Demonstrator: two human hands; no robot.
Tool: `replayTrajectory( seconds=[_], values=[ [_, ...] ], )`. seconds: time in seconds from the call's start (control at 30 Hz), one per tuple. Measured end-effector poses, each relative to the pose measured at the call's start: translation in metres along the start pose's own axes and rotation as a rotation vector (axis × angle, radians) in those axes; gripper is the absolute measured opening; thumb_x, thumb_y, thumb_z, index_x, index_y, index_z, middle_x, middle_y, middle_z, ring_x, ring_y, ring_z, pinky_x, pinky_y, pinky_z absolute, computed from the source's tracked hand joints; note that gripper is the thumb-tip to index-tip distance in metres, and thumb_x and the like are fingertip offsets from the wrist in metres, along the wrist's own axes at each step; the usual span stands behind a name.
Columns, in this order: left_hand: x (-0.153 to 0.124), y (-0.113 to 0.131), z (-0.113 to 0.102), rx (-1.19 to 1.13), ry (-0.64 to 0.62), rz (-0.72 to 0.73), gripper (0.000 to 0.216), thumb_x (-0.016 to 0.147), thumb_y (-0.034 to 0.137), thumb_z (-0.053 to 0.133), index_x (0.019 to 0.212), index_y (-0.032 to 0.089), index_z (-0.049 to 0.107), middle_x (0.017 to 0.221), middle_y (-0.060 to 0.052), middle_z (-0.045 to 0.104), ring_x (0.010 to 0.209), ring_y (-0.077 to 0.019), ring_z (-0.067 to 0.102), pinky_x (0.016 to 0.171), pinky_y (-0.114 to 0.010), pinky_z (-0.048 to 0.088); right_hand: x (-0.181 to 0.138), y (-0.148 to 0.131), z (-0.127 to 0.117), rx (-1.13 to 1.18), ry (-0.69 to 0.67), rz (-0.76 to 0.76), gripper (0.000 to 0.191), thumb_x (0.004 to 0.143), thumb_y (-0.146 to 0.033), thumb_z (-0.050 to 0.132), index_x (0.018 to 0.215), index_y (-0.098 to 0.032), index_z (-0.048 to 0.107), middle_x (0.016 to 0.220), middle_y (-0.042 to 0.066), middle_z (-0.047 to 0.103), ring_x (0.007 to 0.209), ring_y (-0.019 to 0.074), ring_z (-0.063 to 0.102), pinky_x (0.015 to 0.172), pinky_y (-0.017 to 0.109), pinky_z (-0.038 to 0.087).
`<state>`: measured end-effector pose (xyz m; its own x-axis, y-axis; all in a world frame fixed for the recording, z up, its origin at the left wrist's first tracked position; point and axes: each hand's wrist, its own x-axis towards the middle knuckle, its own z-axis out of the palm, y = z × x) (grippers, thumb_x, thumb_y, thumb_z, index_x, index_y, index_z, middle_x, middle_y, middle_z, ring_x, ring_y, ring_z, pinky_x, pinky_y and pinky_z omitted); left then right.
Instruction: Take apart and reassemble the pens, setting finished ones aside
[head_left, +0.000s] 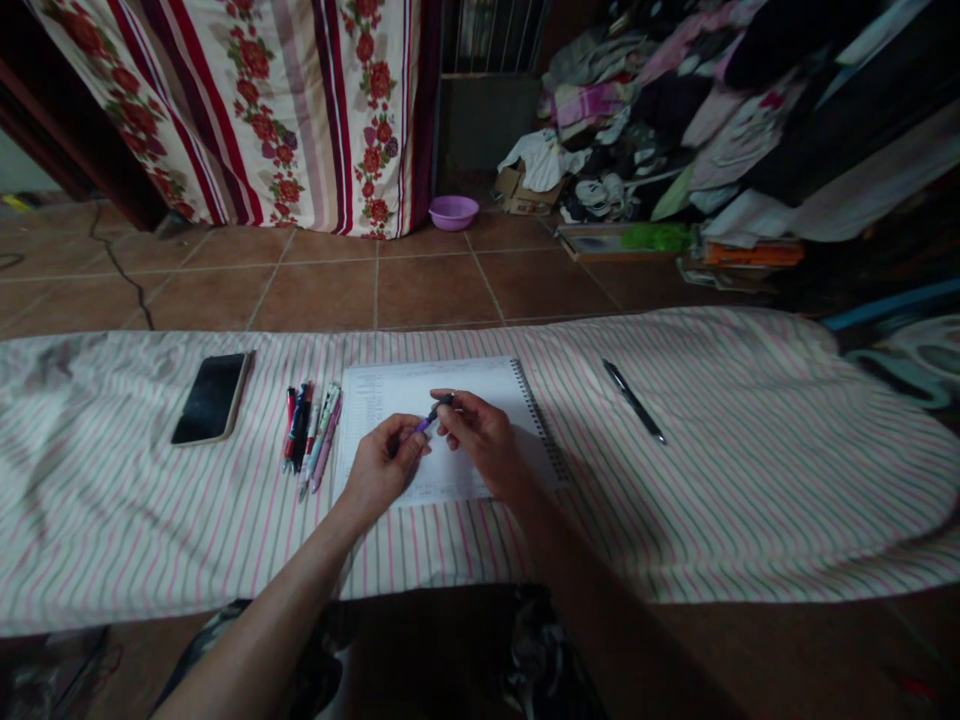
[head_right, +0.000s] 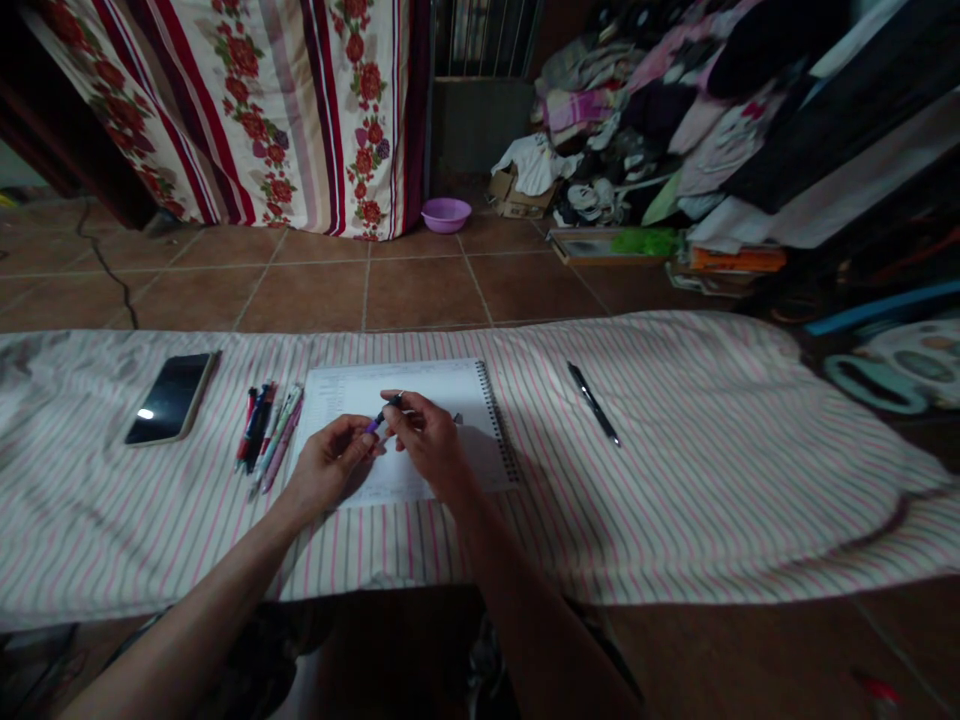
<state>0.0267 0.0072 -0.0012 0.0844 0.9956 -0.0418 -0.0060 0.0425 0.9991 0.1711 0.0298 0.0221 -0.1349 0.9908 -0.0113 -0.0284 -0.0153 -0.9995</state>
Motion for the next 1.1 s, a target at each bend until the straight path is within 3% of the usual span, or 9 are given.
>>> replayTrajectory(
  seconds=[0.13, 0.3, 0.4, 0.5, 0.63, 0.77, 0.9, 1.0, 1.1],
  values=[
    [0.0, -0.003, 0.001, -0.035, -0.02, -0.004, 0.022, 0.076, 0.033, 0.061, 0.088, 0.015, 0.057, 0.068, -0.001, 0.062, 0.063, -0.0112, 0.057, 0.063, -0.025, 0.042, 0.001, 0.002, -0.001, 0.031, -0.017, -0.005, 0.029, 0.073, -0.036, 0.061, 0.095, -0.017, 0.063, 0.058, -0.004, 0.055, 0.047, 0.0061, 0.046, 0.048, 0.021, 0.04],
    [-0.001, 0.002, 0.004, -0.114, -0.016, -0.036, 0.025, 0.073, 0.034, 0.064, 0.087, 0.015, 0.057, 0.068, -0.001, 0.064, 0.064, -0.0121, 0.059, 0.065, -0.026, 0.045, 0.001, -0.002, -0.003, 0.056, -0.012, -0.012, 0.042, 0.072, -0.042, 0.062, 0.105, -0.017, 0.059, 0.069, 0.0, 0.061, 0.057, 0.0094, 0.054, 0.051, 0.022, 0.043],
    [-0.003, 0.008, 0.006, -0.156, 0.006, -0.071, 0.027, 0.069, 0.035, 0.067, 0.084, 0.014, 0.058, 0.066, -0.002, 0.065, 0.063, -0.0124, 0.06, 0.065, -0.027, 0.046, 0.001, -0.003, -0.012, 0.029, 0.052, -0.031, 0.043, 0.076, -0.046, 0.057, 0.106, -0.016, 0.058, 0.083, 0.006, 0.064, 0.066, 0.0119, 0.059, 0.05, 0.022, 0.043],
    [-0.004, 0.014, 0.005, -0.175, 0.038, -0.103, 0.028, 0.066, 0.034, 0.069, 0.083, 0.014, 0.058, 0.064, -0.001, 0.064, 0.06, -0.0118, 0.059, 0.064, -0.027, 0.046, 0.005, 0.002, -0.028, -0.016, 0.199, -0.074, 0.037, 0.079, -0.045, 0.051, 0.101, -0.016, 0.059, 0.089, 0.007, 0.064, 0.066, 0.0116, 0.059, 0.047, 0.02, 0.042],
    [-0.004, 0.018, 0.004, -0.179, 0.081, -0.119, 0.032, 0.063, 0.036, 0.071, 0.082, 0.014, 0.059, 0.066, -0.002, 0.065, 0.06, -0.0125, 0.06, 0.061, -0.027, 0.046, 0.008, 0.009, -0.054, -0.306, 0.324, -0.103, 0.027, 0.076, -0.036, 0.054, 0.093, -0.016, 0.062, 0.075, 0.003, 0.063, 0.058, 0.0111, 0.057, 0.049, 0.022, 0.043],
    [-0.003, 0.017, 0.005, -0.171, 0.089, -0.139, 0.034, 0.062, 0.037, 0.072, 0.083, 0.014, 0.059, 0.065, -0.002, 0.065, 0.059, -0.0126, 0.06, 0.06, -0.027, 0.046, 0.003, 0.007, -0.072, -0.608, 0.351, -0.171, 0.019, 0.076, -0.025, 0.054, 0.089, -0.017, 0.064, 0.089, 0.007, 0.064, 0.065, 0.0132, 0.06, 0.064, 0.028, 0.048],
    [-0.002, 0.015, 0.007, -0.187, 0.083, -0.134, 0.033, 0.062, 0.036, 0.072, 0.083, 0.014, 0.059, 0.063, -0.001, 0.065, 0.059, -0.0114, 0.059, 0.061, -0.025, 0.045, -0.001, 0.007, -0.078, -0.778, 0.328, -0.191, 0.017, 0.076, -0.02, 0.053, 0.086, -0.018, 0.067, 0.087, 0.007, 0.063, 0.066, 0.0139, 0.06, 0.068, 0.03, 0.048],
    [-0.002, 0.015, 0.009, -0.196, 0.076, -0.126, 0.03, 0.063, 0.034, 0.072, 0.081, 0.014, 0.059, 0.063, -0.001, 0.064, 0.058, -0.0108, 0.058, 0.06, -0.025, 0.045, 0.001, 0.009, -0.074, -0.689, 0.289, -0.182, 0.017, 0.076, -0.023, 0.053, 0.086, -0.018, 0.067, 0.085, 0.007, 0.063, 0.066, 0.0139, 0.061, 0.065, 0.029, 0.048],
    [-0.002, 0.013, 0.012, -0.205, 0.064, -0.122, 0.028, 0.065, 0.034, 0.071, 0.082, 0.014, 0.059, 0.064, -0.001, 0.064, 0.058, -0.0115, 0.058, 0.06, -0.026, 0.045, 0.002, 0.007, -0.063, -0.432, 0.198, -0.087, 0.022, 0.076, -0.03, 0.055, 0.09, -0.018, 0.066, 0.072, 0.003, 0.063, 0.06, 0.013, 0.058, 0.054, 0.025, 0.046]
  ],
)
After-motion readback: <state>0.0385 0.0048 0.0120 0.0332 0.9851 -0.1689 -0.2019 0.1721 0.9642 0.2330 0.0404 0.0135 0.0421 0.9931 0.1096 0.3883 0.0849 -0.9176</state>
